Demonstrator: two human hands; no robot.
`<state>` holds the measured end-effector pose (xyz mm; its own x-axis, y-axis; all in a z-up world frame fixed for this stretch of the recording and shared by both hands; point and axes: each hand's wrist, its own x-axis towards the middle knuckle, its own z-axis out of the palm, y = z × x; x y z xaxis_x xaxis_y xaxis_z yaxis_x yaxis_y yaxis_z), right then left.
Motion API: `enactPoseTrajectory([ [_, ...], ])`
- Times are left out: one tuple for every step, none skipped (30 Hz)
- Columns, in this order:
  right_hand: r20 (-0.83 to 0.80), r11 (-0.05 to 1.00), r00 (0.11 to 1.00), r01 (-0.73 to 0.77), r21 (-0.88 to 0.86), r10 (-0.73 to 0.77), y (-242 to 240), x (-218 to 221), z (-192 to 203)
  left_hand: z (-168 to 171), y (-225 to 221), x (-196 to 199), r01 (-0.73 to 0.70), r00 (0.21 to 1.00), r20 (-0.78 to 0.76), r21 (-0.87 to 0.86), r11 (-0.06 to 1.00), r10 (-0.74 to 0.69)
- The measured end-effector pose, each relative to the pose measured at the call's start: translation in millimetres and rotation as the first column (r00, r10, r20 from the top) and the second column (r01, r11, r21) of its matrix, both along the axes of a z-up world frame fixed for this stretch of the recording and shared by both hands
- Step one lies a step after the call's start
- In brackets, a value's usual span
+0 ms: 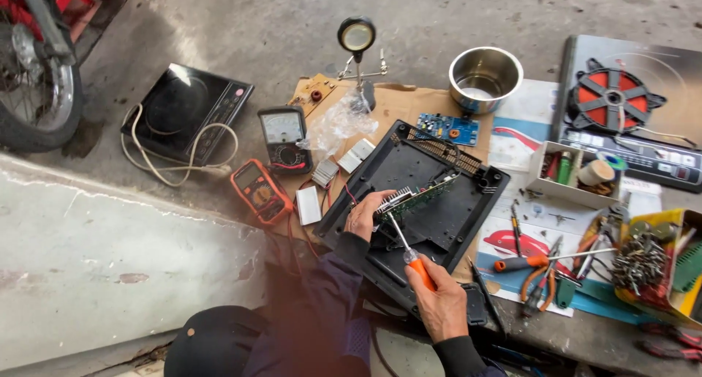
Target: Disassembling or assembling an induction cooker by manipulating screws on the internal circuit board with a screwdriver.
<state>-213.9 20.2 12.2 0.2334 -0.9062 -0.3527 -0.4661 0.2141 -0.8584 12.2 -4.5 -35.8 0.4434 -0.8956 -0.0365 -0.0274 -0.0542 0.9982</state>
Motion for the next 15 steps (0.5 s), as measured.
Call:
enactPoseTrajectory([
  [-0.007, 1.0, 1.0, -0.011, 0.009, 0.011, 1.0, 0.0, 0.2, 6.0, 0.9, -3.0, -0.011, 1.0, -0.007, 0.009, 1.0, 0.011],
  [-0.047, 0.998, 0.998, -0.033, -0.055, 0.03, 0.7, 0.0, 0.0, 11.6, 0.3, -5.9, -0.072, 0.996, -0.038, 0.096, 0.993, 0.076],
  [-0.083, 0.991, 0.996, -0.052, -0.12, 0.042, -0.3, 1.0, -1.1, 17.2, -2.3, -7.5, -0.126, 0.989, -0.059, 0.183, 0.975, 0.138],
  [-0.087, 0.992, 0.995, -0.059, -0.113, 0.049, -1.5, 3.9, 0.0, 16.2, -4.1, -9.5, -0.131, 0.987, -0.062, 0.189, 0.973, 0.145],
  [-0.099, 0.996, 0.995, -0.039, -0.077, 0.031, -0.9, 4.1, 1.1, 14.0, -4.6, -14.3, -0.186, 0.972, -0.113, 0.168, 0.968, 0.206],
  [-0.113, 0.999, 0.993, -0.017, -0.041, 0.013, -1.4, 4.2, 1.4, 11.2, -6.1, -19.3, -0.241, 0.95, -0.164, 0.15, 0.959, 0.265],
  [-0.126, 0.999, 0.992, -0.018, -0.026, 0.015, -4.1, 7.3, 10.8, 3.0, -7.6, -20.7, -0.24, 0.948, -0.173, 0.167, 0.956, 0.268],
  [-0.084, 0.989, 0.996, 0.043, 0.14, -0.032, -7.2, 10.9, 19.9, -5.5, -9.0, -22.1, -0.255, 0.945, -0.177, 0.121, 0.959, 0.274],
  [-0.049, 0.948, 0.995, 0.099, 0.302, -0.088, -10.7, 15.7, 28.3, -14.0, -10.4, -22.5, -0.271, 0.943, -0.181, 0.071, 0.96, 0.28],
  [-0.062, 0.944, 0.994, 0.102, 0.313, -0.087, -12.4, 14.9, 27.2, -7.9, -10.2, -26.6, -0.272, 0.94, -0.188, 0.086, 0.959, 0.283],
  [0.007, 0.903, 0.99, 0.124, 0.411, -0.14, -15.2, 16.0, 26.5, -0.2, -10.8, -28.0, -0.263, 0.948, -0.172, 0.052, 0.963, 0.268],
  [0.069, 0.852, 0.977, 0.139, 0.505, -0.2, -17.7, 16.9, 26.3, 8.1, -11.4, -29.6, -0.254, 0.955, -0.156, 0.018, 0.967, 0.253],
  [0.065, 0.846, 0.978, 0.137, 0.516, -0.198, -17.0, 18.2, 24.9, 9.3, -11.9, -29.2, -0.256, 0.954, -0.155, 0.031, 0.966, 0.258],
  [0.022, 0.855, 0.981, 0.156, 0.495, -0.192, -16.0, 19.2, 23.7, 10.6, -12.1, -29.0, -0.242, 0.957, -0.161, 0.011, 0.97, 0.241],
  [-0.021, 0.863, 0.982, 0.174, 0.475, -0.186, -14.8, 19.8, 22.8, 12.2, -12.1, -29.2, -0.228, 0.96, -0.167, -0.007, 0.974, 0.223],
])
